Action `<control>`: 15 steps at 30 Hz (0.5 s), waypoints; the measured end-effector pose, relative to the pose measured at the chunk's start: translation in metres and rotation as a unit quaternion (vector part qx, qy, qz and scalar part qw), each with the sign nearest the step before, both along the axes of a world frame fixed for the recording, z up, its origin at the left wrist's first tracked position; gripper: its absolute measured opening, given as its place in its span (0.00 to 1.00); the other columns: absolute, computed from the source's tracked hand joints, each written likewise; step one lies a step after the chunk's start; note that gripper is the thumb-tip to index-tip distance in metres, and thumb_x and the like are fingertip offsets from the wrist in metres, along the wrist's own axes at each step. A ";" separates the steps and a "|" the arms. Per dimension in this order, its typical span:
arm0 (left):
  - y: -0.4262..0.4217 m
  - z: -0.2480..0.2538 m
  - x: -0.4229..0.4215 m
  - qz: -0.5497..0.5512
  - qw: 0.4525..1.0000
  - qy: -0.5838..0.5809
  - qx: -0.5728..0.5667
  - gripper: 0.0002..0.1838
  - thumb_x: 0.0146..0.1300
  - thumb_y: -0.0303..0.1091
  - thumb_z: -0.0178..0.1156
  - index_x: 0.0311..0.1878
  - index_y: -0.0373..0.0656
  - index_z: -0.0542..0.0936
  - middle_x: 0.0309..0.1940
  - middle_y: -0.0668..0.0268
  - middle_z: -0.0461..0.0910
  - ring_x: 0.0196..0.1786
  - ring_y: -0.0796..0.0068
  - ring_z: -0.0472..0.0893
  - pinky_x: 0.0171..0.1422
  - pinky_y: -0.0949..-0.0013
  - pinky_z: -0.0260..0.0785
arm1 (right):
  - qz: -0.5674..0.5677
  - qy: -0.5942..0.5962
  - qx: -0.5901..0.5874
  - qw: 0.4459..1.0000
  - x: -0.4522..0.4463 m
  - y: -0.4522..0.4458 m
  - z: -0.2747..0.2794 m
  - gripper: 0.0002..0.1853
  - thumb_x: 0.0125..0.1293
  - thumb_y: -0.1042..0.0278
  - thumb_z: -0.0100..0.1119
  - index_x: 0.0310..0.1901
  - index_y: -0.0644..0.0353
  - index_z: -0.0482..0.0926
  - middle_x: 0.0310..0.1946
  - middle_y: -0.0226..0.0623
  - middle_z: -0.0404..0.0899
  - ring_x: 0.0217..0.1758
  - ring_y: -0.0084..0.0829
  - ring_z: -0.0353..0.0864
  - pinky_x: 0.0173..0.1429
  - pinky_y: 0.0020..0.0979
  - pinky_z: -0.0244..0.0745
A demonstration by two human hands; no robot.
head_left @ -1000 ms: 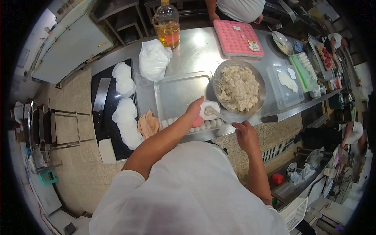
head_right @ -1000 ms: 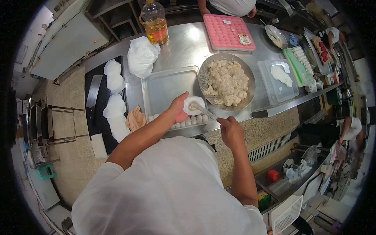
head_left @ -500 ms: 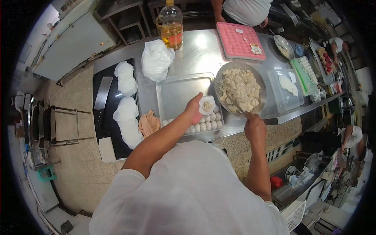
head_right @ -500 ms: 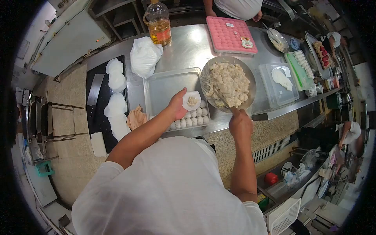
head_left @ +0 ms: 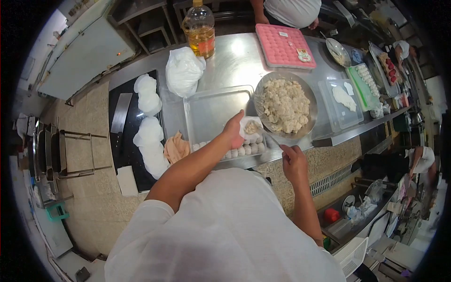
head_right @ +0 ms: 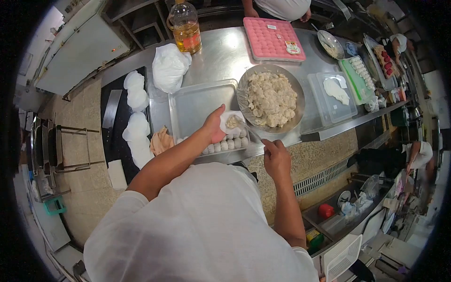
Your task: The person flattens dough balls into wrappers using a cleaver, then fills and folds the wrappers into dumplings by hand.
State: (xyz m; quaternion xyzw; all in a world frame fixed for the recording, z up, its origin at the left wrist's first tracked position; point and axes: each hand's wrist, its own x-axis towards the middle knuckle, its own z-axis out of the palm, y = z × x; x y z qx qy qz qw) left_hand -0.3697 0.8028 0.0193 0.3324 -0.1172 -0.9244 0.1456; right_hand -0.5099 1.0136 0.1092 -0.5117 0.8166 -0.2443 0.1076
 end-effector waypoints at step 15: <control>0.005 0.029 0.029 0.021 0.999 0.027 0.019 0.36 0.76 0.61 0.44 0.64 0.33 0.73 0.60 0.48 0.77 0.63 0.48 0.77 0.73 0.48 0.64 | 0.058 0.077 0.001 0.995 0.006 -0.017 0.025 0.14 0.57 0.76 0.63 0.44 0.51 0.88 0.33 0.39 0.80 0.38 0.45 0.82 0.41 0.44 0.78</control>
